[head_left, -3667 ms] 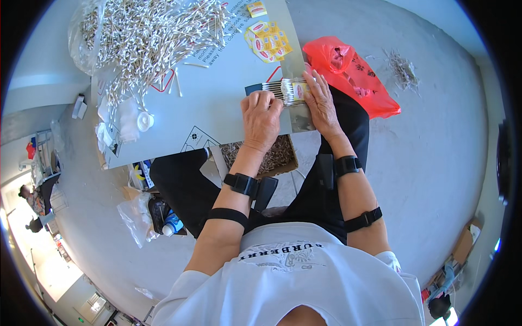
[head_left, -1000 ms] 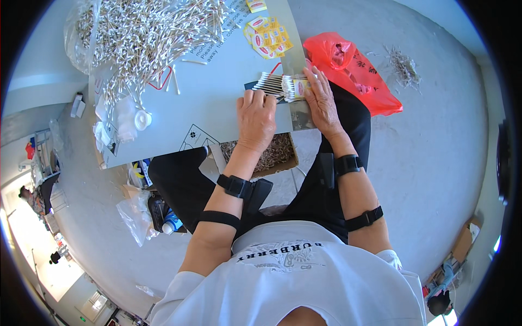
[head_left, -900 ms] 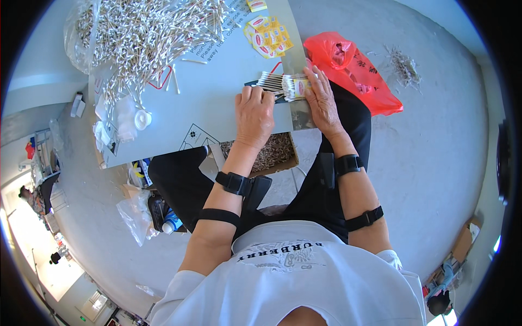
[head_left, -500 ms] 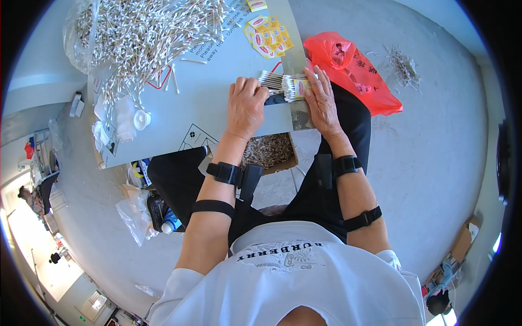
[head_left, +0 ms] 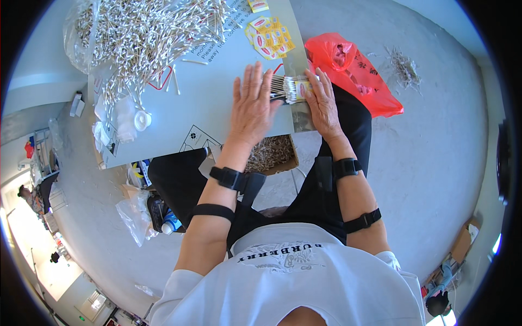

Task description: Organizing, aligning, and placing cotton swabs into a small plastic case and applying a label.

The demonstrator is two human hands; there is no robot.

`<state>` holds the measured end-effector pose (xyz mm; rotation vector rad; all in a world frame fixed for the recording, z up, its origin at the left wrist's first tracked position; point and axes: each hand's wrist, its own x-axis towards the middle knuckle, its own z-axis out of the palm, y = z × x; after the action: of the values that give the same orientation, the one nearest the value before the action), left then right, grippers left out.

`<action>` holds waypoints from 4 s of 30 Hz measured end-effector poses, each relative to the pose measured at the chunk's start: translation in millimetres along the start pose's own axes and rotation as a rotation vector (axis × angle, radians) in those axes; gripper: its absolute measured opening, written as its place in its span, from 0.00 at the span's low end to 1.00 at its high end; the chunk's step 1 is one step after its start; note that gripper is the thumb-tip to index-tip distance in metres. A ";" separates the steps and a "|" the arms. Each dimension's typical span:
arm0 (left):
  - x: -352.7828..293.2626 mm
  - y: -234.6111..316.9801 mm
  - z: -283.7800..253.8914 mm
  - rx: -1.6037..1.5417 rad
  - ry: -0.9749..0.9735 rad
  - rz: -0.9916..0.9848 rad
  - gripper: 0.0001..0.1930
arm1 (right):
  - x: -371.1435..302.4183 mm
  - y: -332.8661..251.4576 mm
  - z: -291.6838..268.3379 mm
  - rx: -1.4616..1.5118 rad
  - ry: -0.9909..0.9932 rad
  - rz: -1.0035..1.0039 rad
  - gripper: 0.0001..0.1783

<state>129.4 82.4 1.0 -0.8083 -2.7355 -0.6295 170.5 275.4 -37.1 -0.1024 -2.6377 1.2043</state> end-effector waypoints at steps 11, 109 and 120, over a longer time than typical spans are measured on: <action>-8.9 -10.9 8.9 0.093 -0.184 -0.112 0.37 | -0.6 -4.8 -4.8 -0.112 -0.019 0.034 0.26; -9.9 -42.1 1.1 -0.573 0.306 -0.241 0.28 | 21.3 -81.6 58.2 0.747 0.234 0.037 0.17; -22.8 -16.4 -10.2 0.055 -0.129 -0.136 0.39 | 10.7 -33.4 -22.3 -0.452 -0.061 -0.279 0.35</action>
<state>139.9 54.7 -2.8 -0.6768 -2.9311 -0.5420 166.8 271.6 4.2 0.2202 -2.8092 0.5224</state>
